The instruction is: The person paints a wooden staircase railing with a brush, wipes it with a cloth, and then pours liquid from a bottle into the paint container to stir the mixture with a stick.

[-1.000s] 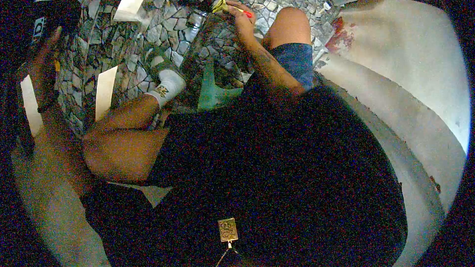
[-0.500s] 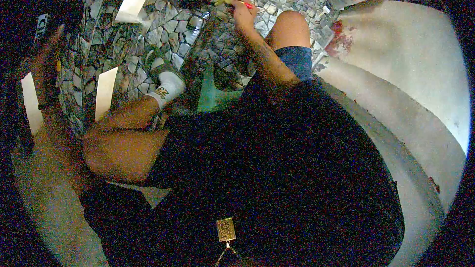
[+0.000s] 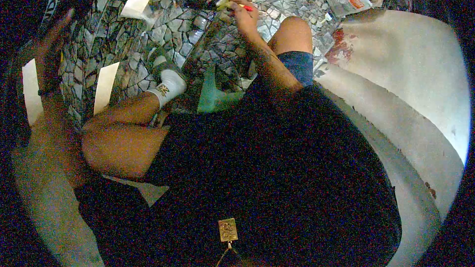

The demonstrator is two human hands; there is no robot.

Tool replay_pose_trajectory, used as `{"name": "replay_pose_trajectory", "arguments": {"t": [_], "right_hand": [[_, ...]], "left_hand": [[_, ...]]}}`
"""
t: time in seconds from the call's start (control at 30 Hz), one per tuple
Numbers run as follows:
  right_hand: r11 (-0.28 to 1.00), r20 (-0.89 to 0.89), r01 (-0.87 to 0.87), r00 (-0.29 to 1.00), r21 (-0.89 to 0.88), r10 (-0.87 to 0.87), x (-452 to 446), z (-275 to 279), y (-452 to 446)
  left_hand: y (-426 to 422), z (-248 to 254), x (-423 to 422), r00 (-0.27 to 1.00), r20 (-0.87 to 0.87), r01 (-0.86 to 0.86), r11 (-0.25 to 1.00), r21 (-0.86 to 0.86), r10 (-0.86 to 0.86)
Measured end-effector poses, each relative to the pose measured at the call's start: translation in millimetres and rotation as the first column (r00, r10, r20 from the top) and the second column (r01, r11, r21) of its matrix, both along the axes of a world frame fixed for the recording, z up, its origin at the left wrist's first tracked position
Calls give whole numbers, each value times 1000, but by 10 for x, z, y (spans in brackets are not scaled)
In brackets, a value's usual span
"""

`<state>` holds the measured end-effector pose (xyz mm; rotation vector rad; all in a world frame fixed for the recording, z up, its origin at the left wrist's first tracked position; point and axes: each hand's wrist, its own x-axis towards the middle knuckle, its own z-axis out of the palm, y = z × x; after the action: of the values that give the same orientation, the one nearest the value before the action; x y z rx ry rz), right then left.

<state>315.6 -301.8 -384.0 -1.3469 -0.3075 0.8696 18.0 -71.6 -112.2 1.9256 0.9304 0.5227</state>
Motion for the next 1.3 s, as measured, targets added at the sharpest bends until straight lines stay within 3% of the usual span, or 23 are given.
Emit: {"name": "replay_pose_trajectory", "arguments": {"t": [0.03,0.07,0.1,0.13,0.17,0.2,0.23,0.27,0.33,0.43,0.53,0.6,0.63,0.7,0.8,0.93,0.97,1.07,1.23,1.3], "right_hand": [[1000,-23,-27,999,10,27,-17,-19,40],[998,-45,-57,997,21,58,-43,23,73],[989,124,-99,989,112,85,-45,69,123],[990,56,-61,997,128,54,-39,123,117],[990,-13,-22,1000,141,24,-81,422,124],[989,-83,17,997,148,-4,-131,655,114],[977,-63,23,998,213,-10,-103,734,52],[963,-51,12,999,270,2,-64,786,-20],[972,-23,80,997,222,-77,-38,876,-168],[997,-14,42,999,71,-41,2,574,-232],[996,115,-81,990,-23,83,8,258,-101],[986,28,-97,995,137,94,-65,287,97],[986,50,-92,995,136,86,-56,325,121],[987,89,-86,993,135,74,-108,753,180],[946,-1,12,1000,325,-13,-132,1153,12],[966,78,59,994,251,-81,-62,1130,-301],[981,128,111,983,161,-132,-19,983,-310],[998,224,-5,975,-62,18,95,667,-307],[995,331,2,943,-95,30,100,367,-173],[995,298,-31,953,-91,57,78,505,-177]], "left_hand": [[-9,-6,12,997,25,-73,989,-130,77],[-41,14,39,995,-1,-101,986,-132,102],[-80,47,81,991,-27,-130,982,-135,128],[-95,66,100,987,-52,-159,978,-137,153],[-47,56,48,995,-98,2,993,117,9],[34,25,-49,977,-181,175,920,350,-117],[92,-7,-122,932,-292,345,767,541,-213],[116,-41,-158,932,-286,346,789,509,-224],[186,-88,-209,931,-273,345,824,450,-240],[328,-85,-203,891,-246,449,664,598,-381],[202,-95,-202,920,-231,390,779,491,-315],[251,-64,-159,914,-203,405,796,449,-351],[268,-54,-153,911,-190,412,806,426,-366],[209,-76,-190,916,-282,393,778,490,-285],[156,-82,-167,916,-332,370,800,472,-227],[166,-59,-146,922,-309,360,809,463,-233],[190,-53,-151,924,-303,357,811,464,-233],[204,-69,-126,927,-286,357,806,471,-243],[220,-71,-144,929,-276,359,788,500,-248],[238,-95,-155,926,-286,367,766,528,-247]]}}
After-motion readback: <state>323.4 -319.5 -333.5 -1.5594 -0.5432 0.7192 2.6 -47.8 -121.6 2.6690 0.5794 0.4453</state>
